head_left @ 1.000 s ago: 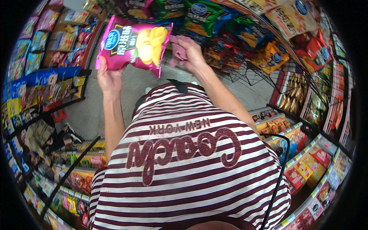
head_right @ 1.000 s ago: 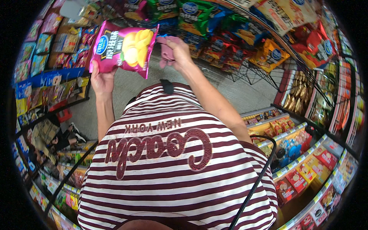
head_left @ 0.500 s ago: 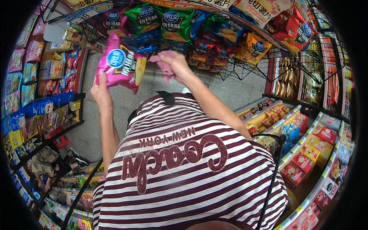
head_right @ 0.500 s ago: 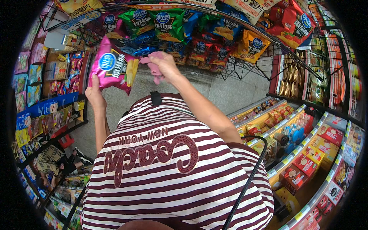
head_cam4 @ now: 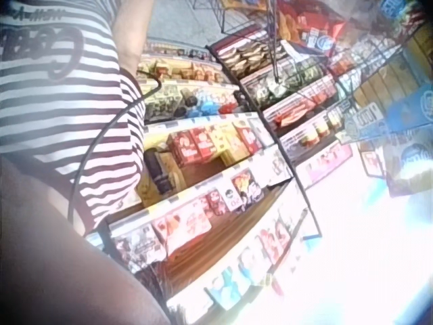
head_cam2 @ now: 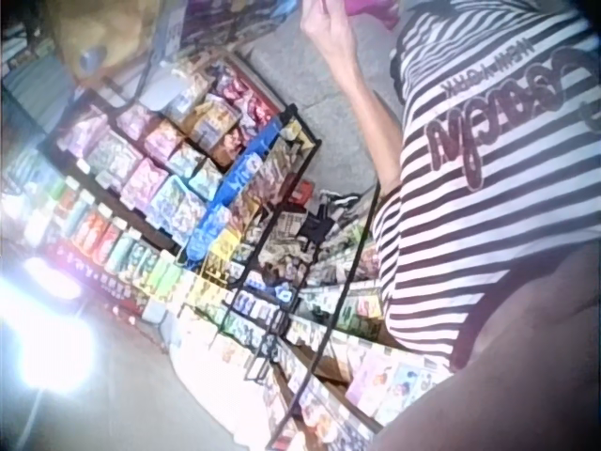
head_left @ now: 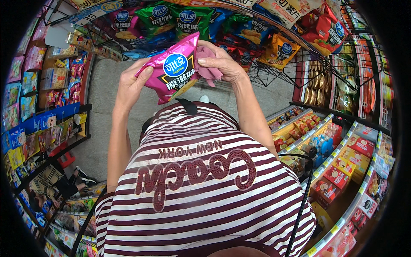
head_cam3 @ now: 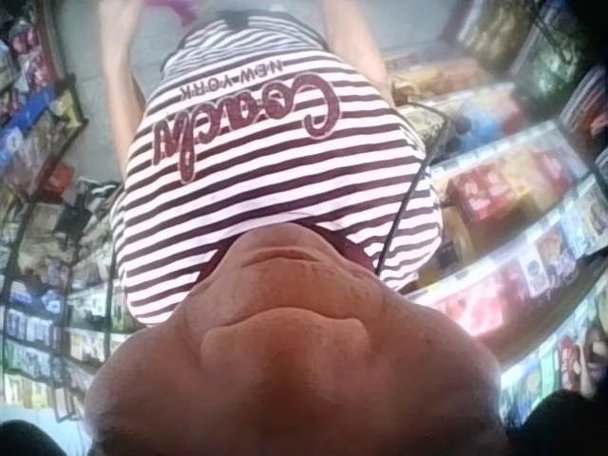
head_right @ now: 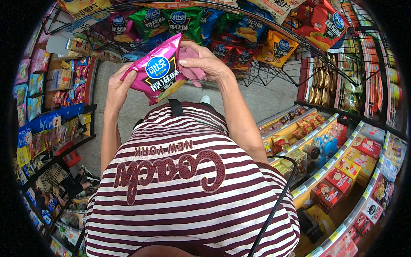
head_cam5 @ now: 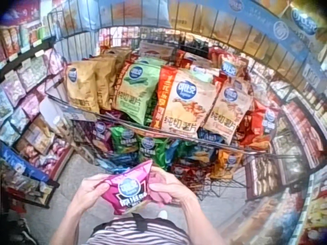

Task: The person wipes the surfaces of various snack packages on a wire display rack using a pink cloth. They handle multiple items including chips and candy, wiping each one individually before placing them back on the rack.

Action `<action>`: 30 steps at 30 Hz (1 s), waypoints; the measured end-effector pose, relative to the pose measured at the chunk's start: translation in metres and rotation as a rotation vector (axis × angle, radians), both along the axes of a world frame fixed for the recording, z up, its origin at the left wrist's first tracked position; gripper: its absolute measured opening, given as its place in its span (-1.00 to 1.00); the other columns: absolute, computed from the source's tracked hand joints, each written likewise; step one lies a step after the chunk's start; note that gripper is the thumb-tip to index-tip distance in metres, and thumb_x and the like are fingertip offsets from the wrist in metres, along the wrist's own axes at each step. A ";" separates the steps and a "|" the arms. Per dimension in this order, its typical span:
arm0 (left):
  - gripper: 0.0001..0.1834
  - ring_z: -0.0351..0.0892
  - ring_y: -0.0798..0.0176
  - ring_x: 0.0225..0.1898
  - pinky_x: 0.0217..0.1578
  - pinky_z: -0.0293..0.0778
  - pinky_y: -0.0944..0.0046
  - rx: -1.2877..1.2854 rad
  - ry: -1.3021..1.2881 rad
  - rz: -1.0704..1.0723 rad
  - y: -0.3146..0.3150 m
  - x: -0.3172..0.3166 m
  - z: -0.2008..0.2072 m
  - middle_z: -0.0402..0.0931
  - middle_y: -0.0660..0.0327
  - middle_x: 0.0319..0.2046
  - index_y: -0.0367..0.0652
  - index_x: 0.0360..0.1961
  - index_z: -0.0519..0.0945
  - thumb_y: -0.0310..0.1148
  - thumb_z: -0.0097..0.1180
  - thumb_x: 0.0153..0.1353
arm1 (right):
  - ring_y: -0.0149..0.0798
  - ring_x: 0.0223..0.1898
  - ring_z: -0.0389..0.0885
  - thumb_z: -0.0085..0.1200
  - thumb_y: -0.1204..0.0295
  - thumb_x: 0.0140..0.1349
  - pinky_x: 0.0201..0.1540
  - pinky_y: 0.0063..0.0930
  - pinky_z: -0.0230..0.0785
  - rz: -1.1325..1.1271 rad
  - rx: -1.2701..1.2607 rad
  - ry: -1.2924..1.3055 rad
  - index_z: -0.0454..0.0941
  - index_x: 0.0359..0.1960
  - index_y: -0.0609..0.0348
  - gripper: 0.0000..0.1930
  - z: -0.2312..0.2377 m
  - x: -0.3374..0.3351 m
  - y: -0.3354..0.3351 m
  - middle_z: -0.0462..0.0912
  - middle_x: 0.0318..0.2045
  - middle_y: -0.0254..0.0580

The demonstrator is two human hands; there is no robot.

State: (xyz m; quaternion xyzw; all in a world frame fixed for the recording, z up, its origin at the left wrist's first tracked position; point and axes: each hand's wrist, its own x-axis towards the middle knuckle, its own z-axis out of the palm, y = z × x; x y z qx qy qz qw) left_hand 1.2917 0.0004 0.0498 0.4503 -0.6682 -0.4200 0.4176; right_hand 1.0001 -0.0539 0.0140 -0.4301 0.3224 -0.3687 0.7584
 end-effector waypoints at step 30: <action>-0.58 0.63 0.31 -0.13 -0.07 0.51 0.31 0.198 0.008 0.269 0.002 -0.007 -0.050 0.66 0.17 -0.13 -0.31 -0.05 0.68 -0.11 0.06 0.44 | -0.30 -0.85 0.27 0.18 0.47 0.23 -0.84 -0.41 0.01 -0.779 0.301 -0.148 0.57 -0.31 0.20 -0.91 -0.063 -0.113 -0.036 0.53 -0.65 -0.22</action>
